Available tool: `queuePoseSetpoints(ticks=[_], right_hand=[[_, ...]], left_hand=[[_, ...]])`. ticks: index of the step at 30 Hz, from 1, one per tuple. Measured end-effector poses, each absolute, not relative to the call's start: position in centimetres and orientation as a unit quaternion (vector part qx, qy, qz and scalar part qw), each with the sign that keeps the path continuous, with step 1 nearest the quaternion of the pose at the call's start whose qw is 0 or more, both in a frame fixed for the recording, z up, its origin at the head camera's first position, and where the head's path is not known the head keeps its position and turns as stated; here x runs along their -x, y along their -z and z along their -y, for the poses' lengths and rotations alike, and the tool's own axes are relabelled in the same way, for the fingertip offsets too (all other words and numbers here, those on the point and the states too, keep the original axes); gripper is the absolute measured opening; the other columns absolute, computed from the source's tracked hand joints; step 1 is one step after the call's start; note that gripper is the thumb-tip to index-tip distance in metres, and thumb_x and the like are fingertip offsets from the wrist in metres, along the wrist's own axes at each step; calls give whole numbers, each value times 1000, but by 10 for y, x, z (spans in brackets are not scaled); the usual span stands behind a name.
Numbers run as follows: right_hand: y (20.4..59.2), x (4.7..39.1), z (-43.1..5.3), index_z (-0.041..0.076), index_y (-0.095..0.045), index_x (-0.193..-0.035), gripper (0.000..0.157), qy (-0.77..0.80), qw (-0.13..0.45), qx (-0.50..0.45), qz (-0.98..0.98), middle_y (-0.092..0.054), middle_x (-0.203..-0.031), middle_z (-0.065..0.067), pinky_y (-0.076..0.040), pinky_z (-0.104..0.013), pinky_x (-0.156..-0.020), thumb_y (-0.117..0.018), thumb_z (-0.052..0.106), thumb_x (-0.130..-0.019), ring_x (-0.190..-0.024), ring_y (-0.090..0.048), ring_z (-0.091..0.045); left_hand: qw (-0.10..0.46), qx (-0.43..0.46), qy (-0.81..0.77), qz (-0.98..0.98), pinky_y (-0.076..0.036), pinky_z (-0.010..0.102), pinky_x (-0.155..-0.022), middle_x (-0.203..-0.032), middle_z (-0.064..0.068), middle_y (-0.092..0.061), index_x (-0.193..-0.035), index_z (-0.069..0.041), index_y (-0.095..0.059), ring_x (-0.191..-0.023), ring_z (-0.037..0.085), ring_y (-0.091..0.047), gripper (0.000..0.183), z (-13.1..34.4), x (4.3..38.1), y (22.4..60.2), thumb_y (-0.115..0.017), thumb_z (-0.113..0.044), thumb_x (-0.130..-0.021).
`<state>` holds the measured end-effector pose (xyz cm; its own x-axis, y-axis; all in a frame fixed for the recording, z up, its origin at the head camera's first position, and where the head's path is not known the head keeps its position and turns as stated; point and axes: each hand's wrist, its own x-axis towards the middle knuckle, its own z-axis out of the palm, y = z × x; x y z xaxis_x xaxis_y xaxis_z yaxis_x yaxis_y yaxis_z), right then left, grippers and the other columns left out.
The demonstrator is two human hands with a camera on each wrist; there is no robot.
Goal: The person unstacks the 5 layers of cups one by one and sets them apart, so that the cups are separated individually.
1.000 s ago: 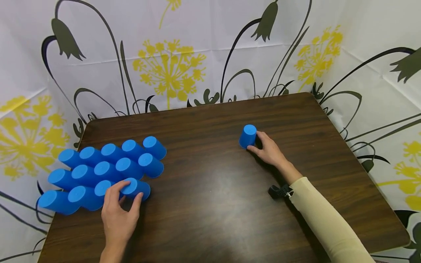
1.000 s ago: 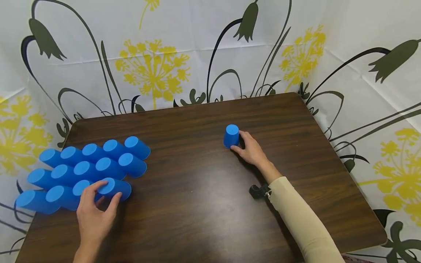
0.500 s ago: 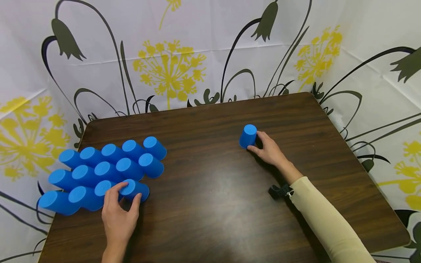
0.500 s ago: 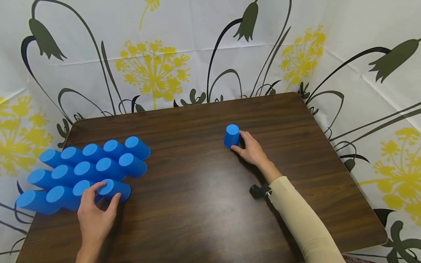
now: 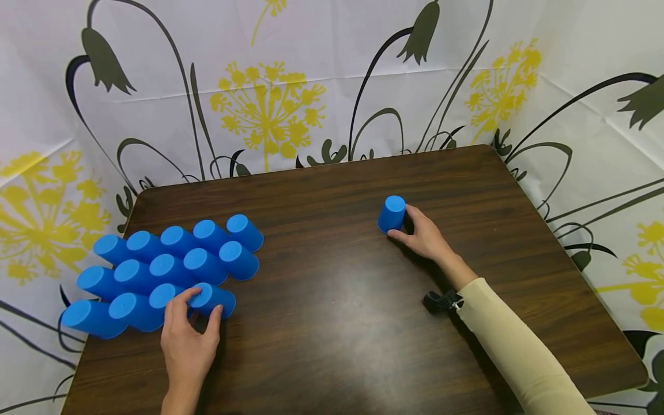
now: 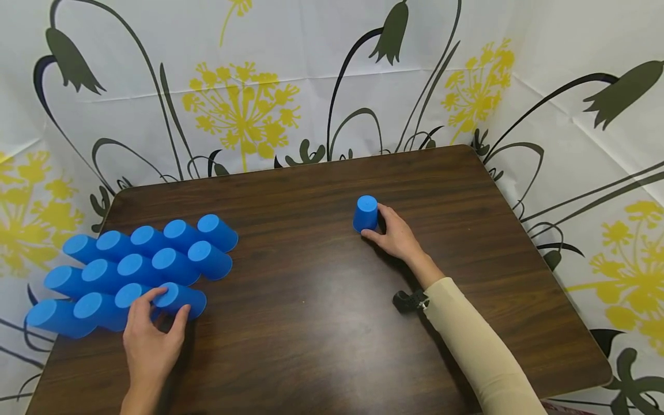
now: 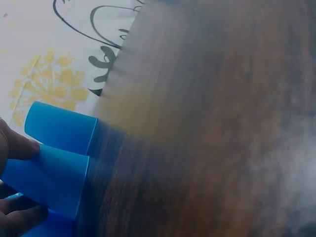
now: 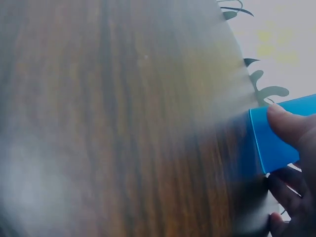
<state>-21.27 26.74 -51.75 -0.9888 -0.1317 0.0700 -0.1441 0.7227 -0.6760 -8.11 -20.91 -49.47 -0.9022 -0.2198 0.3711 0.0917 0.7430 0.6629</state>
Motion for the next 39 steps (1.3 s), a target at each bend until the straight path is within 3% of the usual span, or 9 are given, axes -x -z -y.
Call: queuePoseSetpoints(ticks=[18, 28, 39], right_hand=[[505, 208, -245, 1, -44, -142, 67, -371, 32, -74, 925, -52, -139, -20, -37, -53, -107, -74, 31, -89, -129, -47, -36], [499, 193, -169, 7, -49, -141, 66, -364, -2, -182, 913, -57, -134, -10, -45, -45, -102, -74, 38, -88, -123, -55, -25], [505, 175, -77, 12, -48, -142, 65, -342, -53, -302, 888, -57, -134, -4, -45, -35, -102, -73, 39, -89, -122, -55, -16]], left_hand=[[215, -36, 349, 911, -50, 63, -84, -126, 20, -52, -127, -5, -54, -117, 39, -52, 56, 209, 83, 497, -81, -1, -78], [217, -39, 348, 911, -49, 64, -84, -127, 20, -51, -128, -5, -54, -117, 39, -51, 57, 209, 83, 498, -81, 1, -78], [212, -47, 345, 913, -49, 64, -85, -128, 21, -50, -129, -7, -53, -118, 39, -51, 59, 209, 83, 498, -80, 2, -77]])
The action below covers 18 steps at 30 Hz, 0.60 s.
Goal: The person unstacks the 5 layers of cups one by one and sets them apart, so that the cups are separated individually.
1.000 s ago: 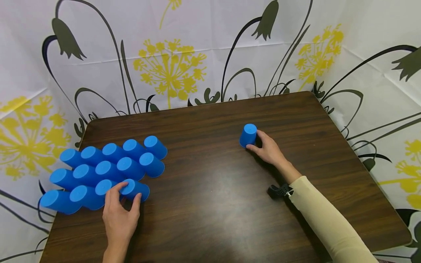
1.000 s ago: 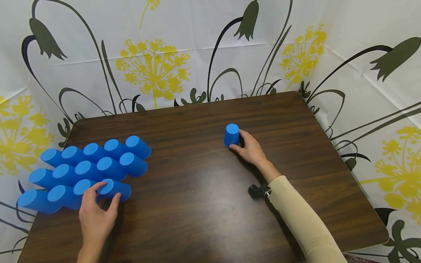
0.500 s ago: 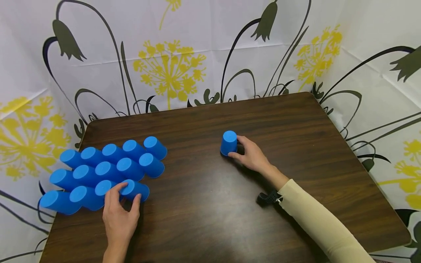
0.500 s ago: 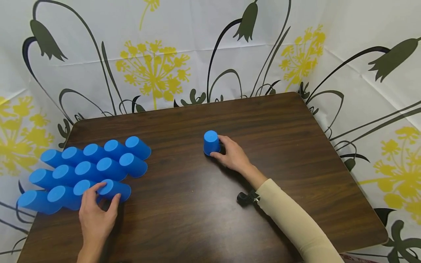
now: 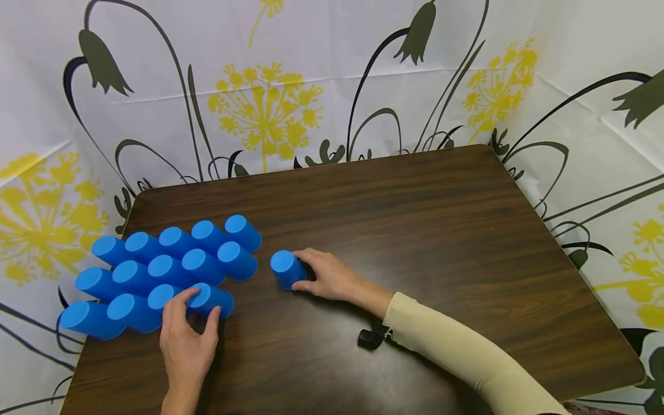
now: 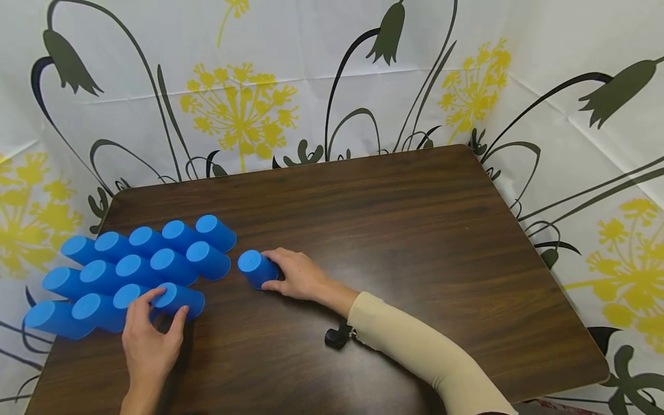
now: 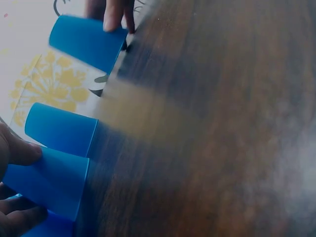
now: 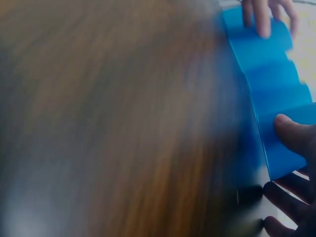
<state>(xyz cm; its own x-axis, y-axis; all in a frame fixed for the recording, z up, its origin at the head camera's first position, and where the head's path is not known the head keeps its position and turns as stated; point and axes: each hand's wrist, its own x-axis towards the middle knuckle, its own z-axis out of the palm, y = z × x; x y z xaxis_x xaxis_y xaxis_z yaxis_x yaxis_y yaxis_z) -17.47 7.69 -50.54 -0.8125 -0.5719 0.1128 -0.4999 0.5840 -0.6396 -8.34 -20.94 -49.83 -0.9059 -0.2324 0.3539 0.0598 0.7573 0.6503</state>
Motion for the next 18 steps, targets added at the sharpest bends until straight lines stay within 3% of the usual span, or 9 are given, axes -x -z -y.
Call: queuePoseSetpoints(ticks=[6, 18], right_hand=[[506, 171, -42, 15, -48, -142, 64, 300, 40, 333, -893, -58, -133, 0, -42, -38, -103, -69, 46, -90, -122, -53, -13], [513, 162, 0, 19, -51, -140, 63, 270, 24, 349, -897, -60, -133, 6, -38, -32, -101, -65, 54, -89, -115, -52, -9]], left_hand=[[215, -46, 343, 913, -49, 64, -85, -129, 21, -50, -129, -7, -54, -119, 39, -50, 59, 210, 84, 497, -80, 2, -78], [228, -30, 350, 908, -49, 64, -84, -127, 21, -50, -128, -5, -55, -119, 39, -50, 57, 209, 81, 497, -80, 4, -77]])
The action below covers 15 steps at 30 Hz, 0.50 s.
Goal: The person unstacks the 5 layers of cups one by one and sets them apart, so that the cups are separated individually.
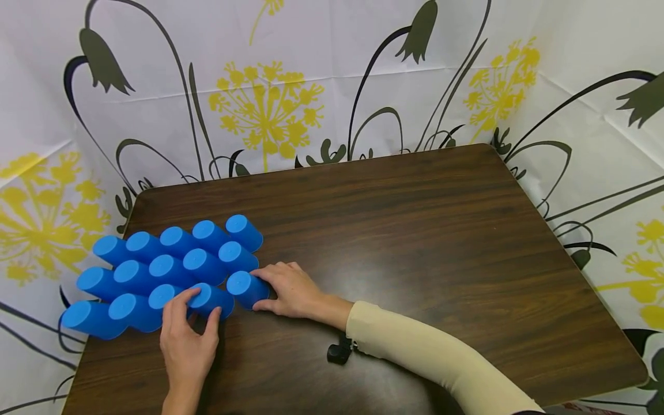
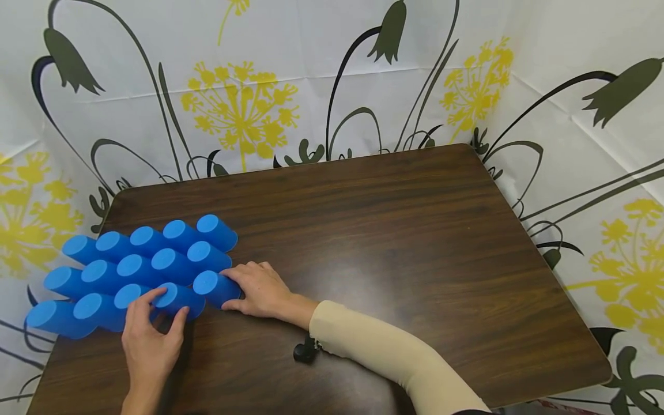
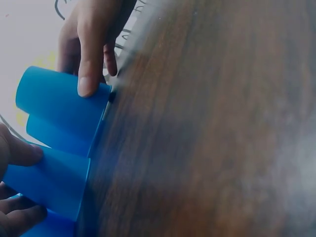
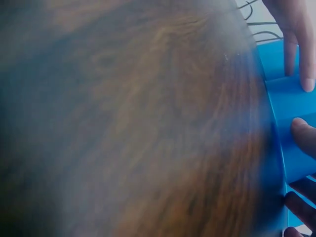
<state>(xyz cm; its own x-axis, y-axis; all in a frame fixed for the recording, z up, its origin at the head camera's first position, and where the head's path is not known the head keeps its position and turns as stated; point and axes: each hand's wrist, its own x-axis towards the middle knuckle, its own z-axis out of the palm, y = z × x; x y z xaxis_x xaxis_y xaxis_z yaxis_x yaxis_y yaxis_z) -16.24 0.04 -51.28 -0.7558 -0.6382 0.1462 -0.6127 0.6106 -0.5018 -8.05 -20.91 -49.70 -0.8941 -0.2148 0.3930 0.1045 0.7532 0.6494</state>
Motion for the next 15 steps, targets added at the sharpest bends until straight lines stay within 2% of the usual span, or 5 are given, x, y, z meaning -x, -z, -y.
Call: queuePoseSetpoints(ticks=[6, 15], right_hand=[[514, 161, 5, 20, -52, -139, 63, 261, 16, 344, -902, -60, -131, 7, -37, -28, -95, -65, 56, -88, -110, -50, -8], [515, 163, 7, 22, -50, -141, 66, 242, 13, 335, -911, -59, -133, 8, -36, -26, -93, -64, 58, -88, -111, -49, -8]], left_hand=[[224, -33, 347, 910, -49, 64, -84, -127, 20, -51, -128, -5, -55, -119, 38, -50, 57, 208, 80, 496, -80, 4, -77], [230, -32, 345, 909, -50, 63, -83, -127, 20, -50, -127, -5, -56, -118, 37, -50, 59, 208, 81, 496, -80, 7, -75]])
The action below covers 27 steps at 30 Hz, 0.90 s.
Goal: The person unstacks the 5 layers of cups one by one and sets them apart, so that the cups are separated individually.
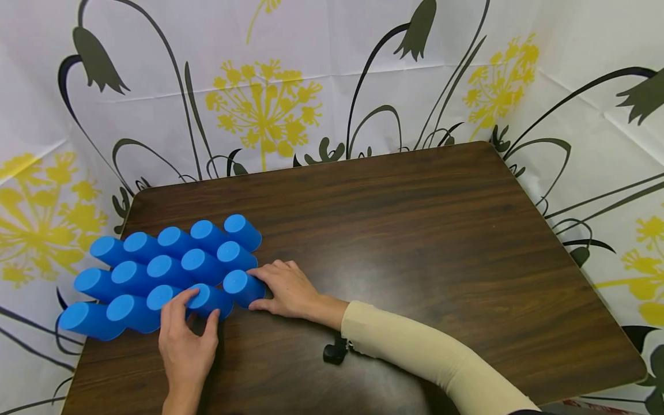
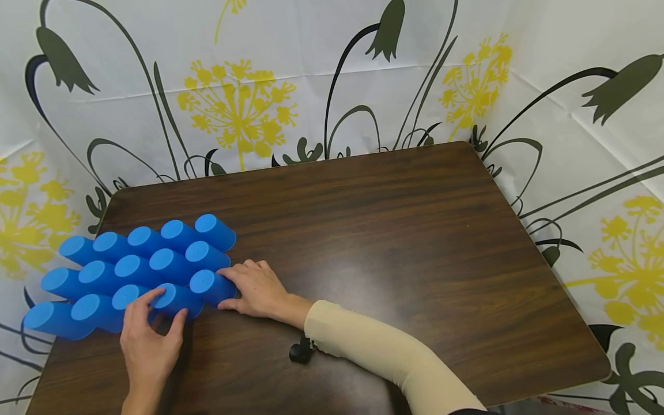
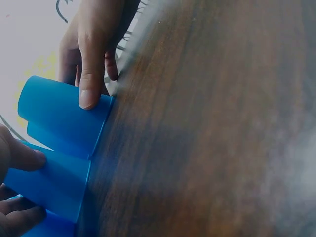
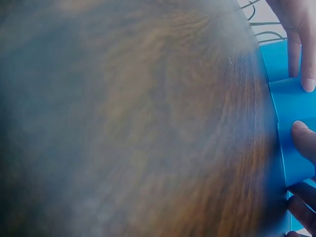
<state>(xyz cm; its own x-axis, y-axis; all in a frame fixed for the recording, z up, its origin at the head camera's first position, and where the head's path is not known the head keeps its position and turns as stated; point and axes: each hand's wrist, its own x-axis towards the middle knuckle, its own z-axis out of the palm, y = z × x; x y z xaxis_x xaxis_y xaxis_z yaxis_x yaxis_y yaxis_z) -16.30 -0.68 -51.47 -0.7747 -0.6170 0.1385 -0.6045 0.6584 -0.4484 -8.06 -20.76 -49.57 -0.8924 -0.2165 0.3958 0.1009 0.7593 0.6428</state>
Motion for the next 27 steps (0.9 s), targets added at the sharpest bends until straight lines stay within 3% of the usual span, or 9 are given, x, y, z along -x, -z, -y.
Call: queuePoseSetpoints(ticks=[27], right_hand=[[509, 169, -25, 19, -51, -142, 68, 308, 45, 333, -890, -57, -136, 3, -40, -34, -97, -70, 53, -86, -119, -50, -11]], left_hand=[[246, -42, 332, 910, -50, 62, -82, -140, 16, -46, -131, -6, -55, -126, 32, -46, 61, 204, 71, 478, -81, 2, -77]])
